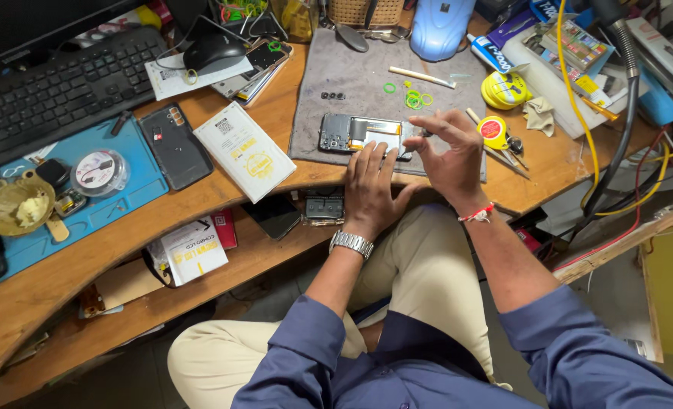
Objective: The person uses a screwdriver to remove and replace small screws on the internal chassis of a mobile phone.
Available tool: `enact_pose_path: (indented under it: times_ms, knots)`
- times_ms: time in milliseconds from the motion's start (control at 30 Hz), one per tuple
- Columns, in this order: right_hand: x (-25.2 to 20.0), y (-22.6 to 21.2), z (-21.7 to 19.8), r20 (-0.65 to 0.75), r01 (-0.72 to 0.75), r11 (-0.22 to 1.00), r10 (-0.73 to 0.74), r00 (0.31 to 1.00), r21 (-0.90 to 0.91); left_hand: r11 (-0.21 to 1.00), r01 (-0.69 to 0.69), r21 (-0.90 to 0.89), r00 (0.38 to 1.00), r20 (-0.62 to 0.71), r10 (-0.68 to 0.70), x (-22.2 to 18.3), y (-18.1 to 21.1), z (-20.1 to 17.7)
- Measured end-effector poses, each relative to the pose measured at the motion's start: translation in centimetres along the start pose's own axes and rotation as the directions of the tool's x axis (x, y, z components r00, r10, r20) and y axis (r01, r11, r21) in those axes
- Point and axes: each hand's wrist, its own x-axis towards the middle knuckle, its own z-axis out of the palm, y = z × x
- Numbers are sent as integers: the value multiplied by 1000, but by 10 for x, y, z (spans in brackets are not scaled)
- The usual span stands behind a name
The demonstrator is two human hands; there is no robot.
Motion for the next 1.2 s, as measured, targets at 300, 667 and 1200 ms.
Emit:
enact_pose_path:
  times_ms: [300,667,1200]
  knots:
    - [5,-2,2,44,-52,999,52,998,1,966,-113,233,992,73,99,-9,-19,15]
    - [10,1,9,100,-219,945,200,975,245,971,-122,205,992,5,124,-6,-25,21]
    - [1,25,9,53,-96,966,86,995,238,970,-106,220,994,33,101,-2,-19,26]
